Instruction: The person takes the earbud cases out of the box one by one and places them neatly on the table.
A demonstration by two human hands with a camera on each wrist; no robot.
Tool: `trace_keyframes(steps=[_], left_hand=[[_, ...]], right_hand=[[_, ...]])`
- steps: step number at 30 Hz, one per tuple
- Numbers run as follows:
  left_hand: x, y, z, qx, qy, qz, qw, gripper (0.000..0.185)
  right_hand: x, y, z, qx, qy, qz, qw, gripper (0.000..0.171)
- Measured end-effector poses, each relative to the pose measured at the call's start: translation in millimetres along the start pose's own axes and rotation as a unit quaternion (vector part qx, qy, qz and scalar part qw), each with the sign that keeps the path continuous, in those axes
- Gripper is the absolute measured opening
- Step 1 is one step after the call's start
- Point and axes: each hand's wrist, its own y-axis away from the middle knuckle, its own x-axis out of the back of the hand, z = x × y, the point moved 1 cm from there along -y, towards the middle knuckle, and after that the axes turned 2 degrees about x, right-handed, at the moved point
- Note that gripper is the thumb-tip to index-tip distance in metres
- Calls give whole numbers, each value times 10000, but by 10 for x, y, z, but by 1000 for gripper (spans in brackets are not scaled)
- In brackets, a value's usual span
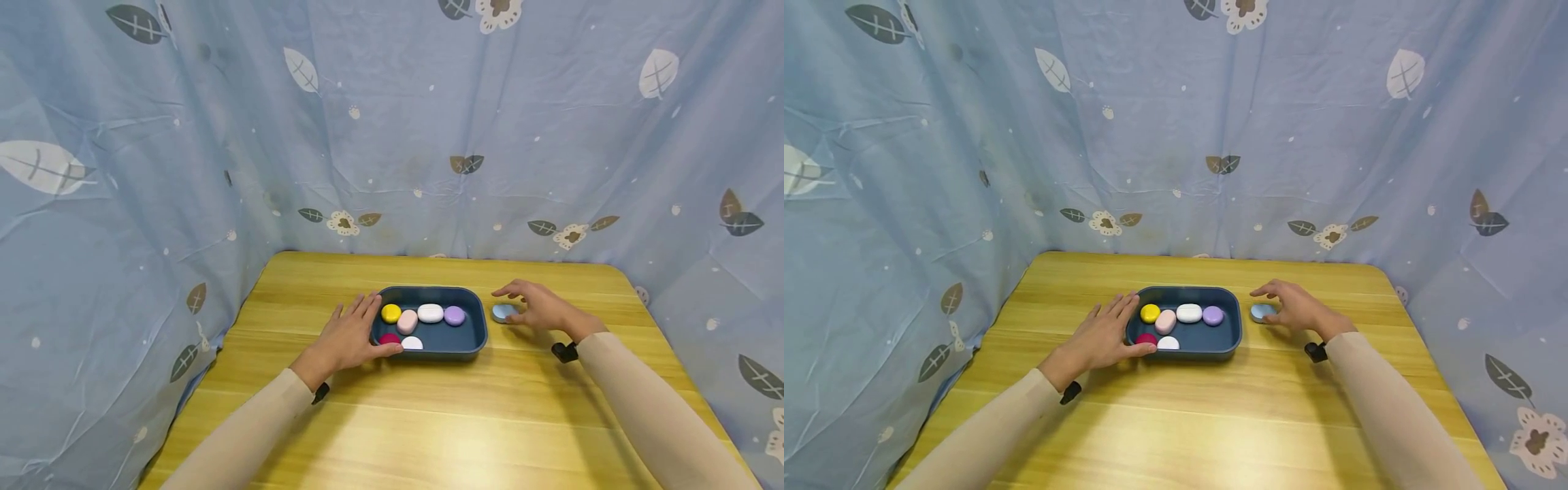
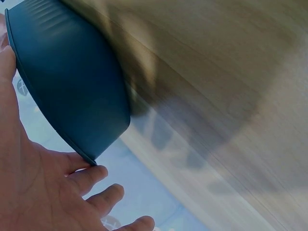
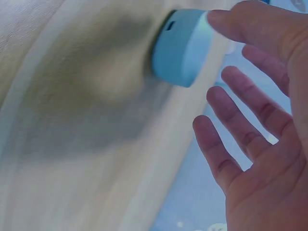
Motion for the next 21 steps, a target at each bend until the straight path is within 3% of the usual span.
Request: trace_keyframes(steps=[10,21], left_hand=[[1,-5,-21,-31,29,32,10000,129],[3,-16,-26,-45,-60,-44,10000,130]], right_hand=[[127,-146,-329,428,150,279,9986,52],[93,-418,-720,572,342,-153,9977,57]])
